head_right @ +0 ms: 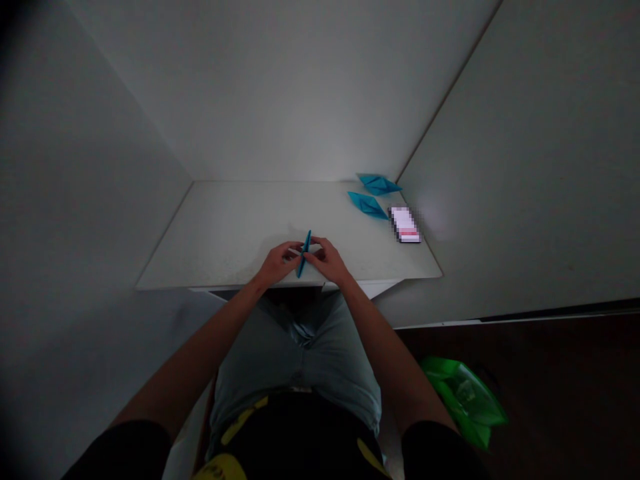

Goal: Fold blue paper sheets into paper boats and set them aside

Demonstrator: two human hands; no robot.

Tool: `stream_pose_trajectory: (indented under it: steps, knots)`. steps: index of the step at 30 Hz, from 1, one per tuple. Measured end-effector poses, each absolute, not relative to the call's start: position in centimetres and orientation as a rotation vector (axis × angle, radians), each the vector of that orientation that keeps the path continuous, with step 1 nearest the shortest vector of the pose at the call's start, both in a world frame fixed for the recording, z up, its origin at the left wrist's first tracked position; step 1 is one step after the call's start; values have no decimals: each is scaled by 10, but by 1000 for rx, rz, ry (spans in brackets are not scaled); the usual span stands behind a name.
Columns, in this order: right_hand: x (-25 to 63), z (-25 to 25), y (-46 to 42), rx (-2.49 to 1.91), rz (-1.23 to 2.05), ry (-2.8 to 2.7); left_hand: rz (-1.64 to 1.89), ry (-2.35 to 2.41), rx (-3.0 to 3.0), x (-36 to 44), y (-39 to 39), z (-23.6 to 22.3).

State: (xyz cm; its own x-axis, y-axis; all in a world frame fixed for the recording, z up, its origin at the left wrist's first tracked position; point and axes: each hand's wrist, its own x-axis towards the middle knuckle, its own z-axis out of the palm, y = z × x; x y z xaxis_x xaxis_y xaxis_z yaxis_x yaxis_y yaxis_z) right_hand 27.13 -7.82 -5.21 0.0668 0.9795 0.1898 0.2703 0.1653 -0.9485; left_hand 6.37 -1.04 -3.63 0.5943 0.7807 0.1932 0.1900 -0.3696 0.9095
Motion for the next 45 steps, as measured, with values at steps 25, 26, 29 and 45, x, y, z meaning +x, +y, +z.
stream_pose_trajectory:
  steps: [25,26,29,45]
  knots:
    - [287,-63,-73,-1294,716,-1226,1024,793,1848,60,-4,-44]
    - [287,-63,-73,-1295,745,-1202,1022,776,1837,60,-3,-44]
    - [286,-63,-73,-1287,817,-1164,974,709,1817,59,-3,-43]
    - [279,-49,-80,-1255,824,-1200,817,785,1727,63,-4,-40]
